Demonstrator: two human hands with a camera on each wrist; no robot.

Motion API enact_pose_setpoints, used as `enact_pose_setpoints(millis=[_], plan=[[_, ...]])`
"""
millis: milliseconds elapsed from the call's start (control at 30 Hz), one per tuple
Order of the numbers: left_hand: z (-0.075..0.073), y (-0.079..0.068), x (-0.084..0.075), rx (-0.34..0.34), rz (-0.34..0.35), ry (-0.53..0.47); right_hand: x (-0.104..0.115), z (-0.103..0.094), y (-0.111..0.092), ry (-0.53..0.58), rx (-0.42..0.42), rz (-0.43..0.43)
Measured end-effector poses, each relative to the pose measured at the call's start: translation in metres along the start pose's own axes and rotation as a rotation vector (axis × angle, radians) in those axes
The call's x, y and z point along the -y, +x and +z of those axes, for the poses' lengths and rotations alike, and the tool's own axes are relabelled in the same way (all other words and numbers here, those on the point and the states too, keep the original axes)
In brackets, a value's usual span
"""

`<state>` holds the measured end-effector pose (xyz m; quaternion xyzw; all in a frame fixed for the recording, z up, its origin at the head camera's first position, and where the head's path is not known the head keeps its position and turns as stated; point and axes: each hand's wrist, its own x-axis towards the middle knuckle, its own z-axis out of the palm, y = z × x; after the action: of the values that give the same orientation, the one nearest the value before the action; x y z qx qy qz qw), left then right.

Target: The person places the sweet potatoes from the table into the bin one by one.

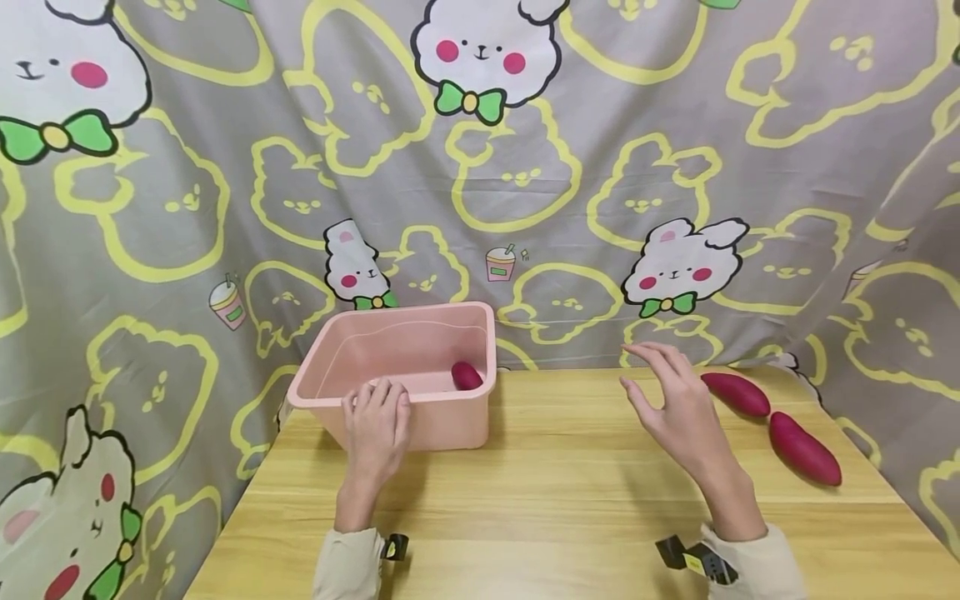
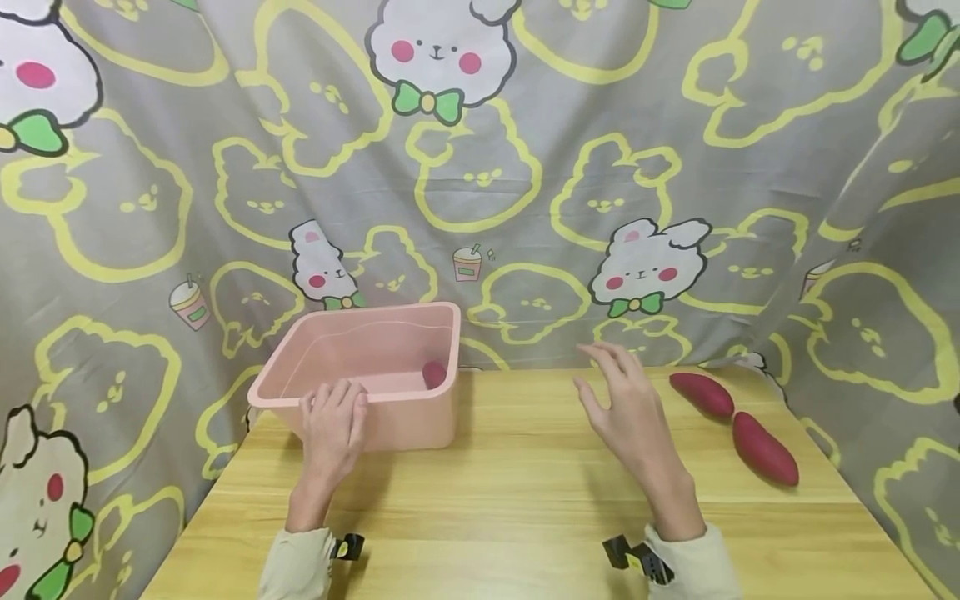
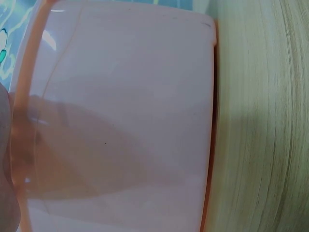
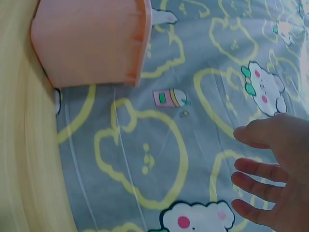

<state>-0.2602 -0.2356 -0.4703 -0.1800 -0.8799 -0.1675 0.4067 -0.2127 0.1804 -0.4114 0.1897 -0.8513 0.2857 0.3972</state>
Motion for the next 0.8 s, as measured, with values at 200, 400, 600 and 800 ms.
enact_pose_setpoints(millis=[200, 400, 600, 800], plan=[[-0.001, -0.001, 0.002, 0.015, -0.011, -0.006, -0.014, -0.011, -0.002, -0.046, -0.031, 0.054], [-0.001, -0.001, 0.004, 0.002, -0.007, -0.004, -0.028, -0.027, -0.004, -0.077, -0.056, 0.130], [0.000, -0.001, 0.004, 0.004, -0.005, -0.003, -0.041, -0.041, -0.008, -0.083, -0.084, 0.181], [-0.001, -0.001, 0.003, 0.013, -0.008, -0.002, -0.056, -0.052, -0.015, -0.122, -0.113, 0.230]])
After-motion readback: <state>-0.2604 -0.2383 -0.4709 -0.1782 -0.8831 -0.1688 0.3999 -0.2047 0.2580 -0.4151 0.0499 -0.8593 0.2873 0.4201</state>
